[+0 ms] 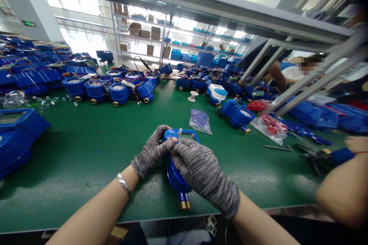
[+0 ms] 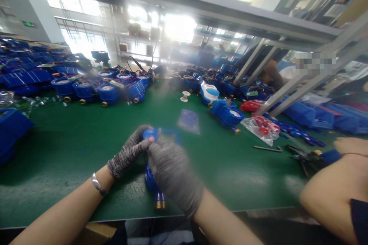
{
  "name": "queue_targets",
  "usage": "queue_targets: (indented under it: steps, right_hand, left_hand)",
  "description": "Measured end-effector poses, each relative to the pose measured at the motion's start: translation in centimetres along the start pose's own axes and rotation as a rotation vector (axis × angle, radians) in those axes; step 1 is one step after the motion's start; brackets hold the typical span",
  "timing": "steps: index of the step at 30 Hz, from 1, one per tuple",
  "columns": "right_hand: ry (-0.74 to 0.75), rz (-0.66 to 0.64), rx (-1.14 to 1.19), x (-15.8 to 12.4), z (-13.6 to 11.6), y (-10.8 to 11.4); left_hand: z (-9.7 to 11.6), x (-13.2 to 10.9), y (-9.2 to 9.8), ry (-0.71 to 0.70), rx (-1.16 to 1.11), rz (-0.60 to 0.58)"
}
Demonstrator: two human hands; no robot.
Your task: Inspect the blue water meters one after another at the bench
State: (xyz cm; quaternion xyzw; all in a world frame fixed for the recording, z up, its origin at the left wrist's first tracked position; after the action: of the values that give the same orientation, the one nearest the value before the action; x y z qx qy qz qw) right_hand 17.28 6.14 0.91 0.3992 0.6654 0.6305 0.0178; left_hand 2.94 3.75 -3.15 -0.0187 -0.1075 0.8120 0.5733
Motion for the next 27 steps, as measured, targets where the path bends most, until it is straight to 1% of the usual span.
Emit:
queue_targets:
  steps: [3,5,7,9,12,16,18,19,21,23,24,25,26,27]
  right_hand:
    - [0.055,-0.017,-0.004,0.2,0.1,0.2]
    - [0.130,-0.023,0.028,0.1,0.2,0.5]
    - [0.203,-0.016,0.052,-0.4,0.3,0.8]
    - [0.231,0.001,0.048,-1.1,0.4,1.0]
    - [0.201,0.009,0.008,-2.0,0.3,0.9]
    - [0.135,-0.028,-0.026,-2.2,-0.5,0.6]
    - [0.120,-0.015,0.028,-2.1,-0.8,0.9]
    - [0.116,0.007,0.102,-2.0,-0.6,1.2]
    - [0.046,0.099,0.322,-2.2,0.7,1.7]
    - [-0.144,0.256,0.495,-2.6,3.7,1.7]
    - [-0.264,0.337,0.518,-2.9,5.6,1.3]
    - [-0.388,0.405,0.491,-3.1,7.7,0.7]
    - [-0.477,0.428,0.429,-3.3,9.6,-0.1]
    - [-0.537,0.386,0.348,-3.3,11.4,-1.2]
  left_hand:
    - [0.1,-0.1,0.0,0.003,-0.002,-0.002]
    - [0.3,-0.2,-0.1,0.010,-0.004,-0.009]
    - [0.5,-0.4,-0.2,0.027,-0.004,-0.011]
    - [0.6,-0.5,-0.2,0.041,0.000,0.011]
    - [0.3,-0.5,-0.4,0.024,0.010,0.049]
    - [-0.4,-0.4,-0.5,0.013,-0.002,0.051]
    - [-0.6,-0.3,-0.4,0.036,-0.034,0.039]
    - [-0.6,-0.2,-0.2,0.043,-0.046,0.034]
    - [-0.5,0.2,0.2,0.047,-0.047,0.034]
    - [-0.3,0.7,0.9,0.062,-0.049,0.031]
    - [-0.2,0.9,1.2,0.095,-0.073,0.013]
    - [-0.1,1.1,1.5,0.153,-0.114,-0.018]
    - [0.0,1.3,1.7,0.226,-0.161,-0.055]
    - [0.2,1.4,2.0,0.292,-0.205,-0.083]
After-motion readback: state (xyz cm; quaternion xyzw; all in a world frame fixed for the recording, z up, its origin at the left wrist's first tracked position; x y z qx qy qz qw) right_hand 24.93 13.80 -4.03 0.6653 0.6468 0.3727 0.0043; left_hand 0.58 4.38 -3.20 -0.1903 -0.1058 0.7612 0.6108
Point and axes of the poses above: each hand's wrist, its own x-axis towards the middle knuckle, its own y-axis out of the back of the hand, z = x × y, the point moved 2 cm from there along x, towards the middle knuckle, and after that the axes turned 8 degrees about z, right-handed, at the moved point
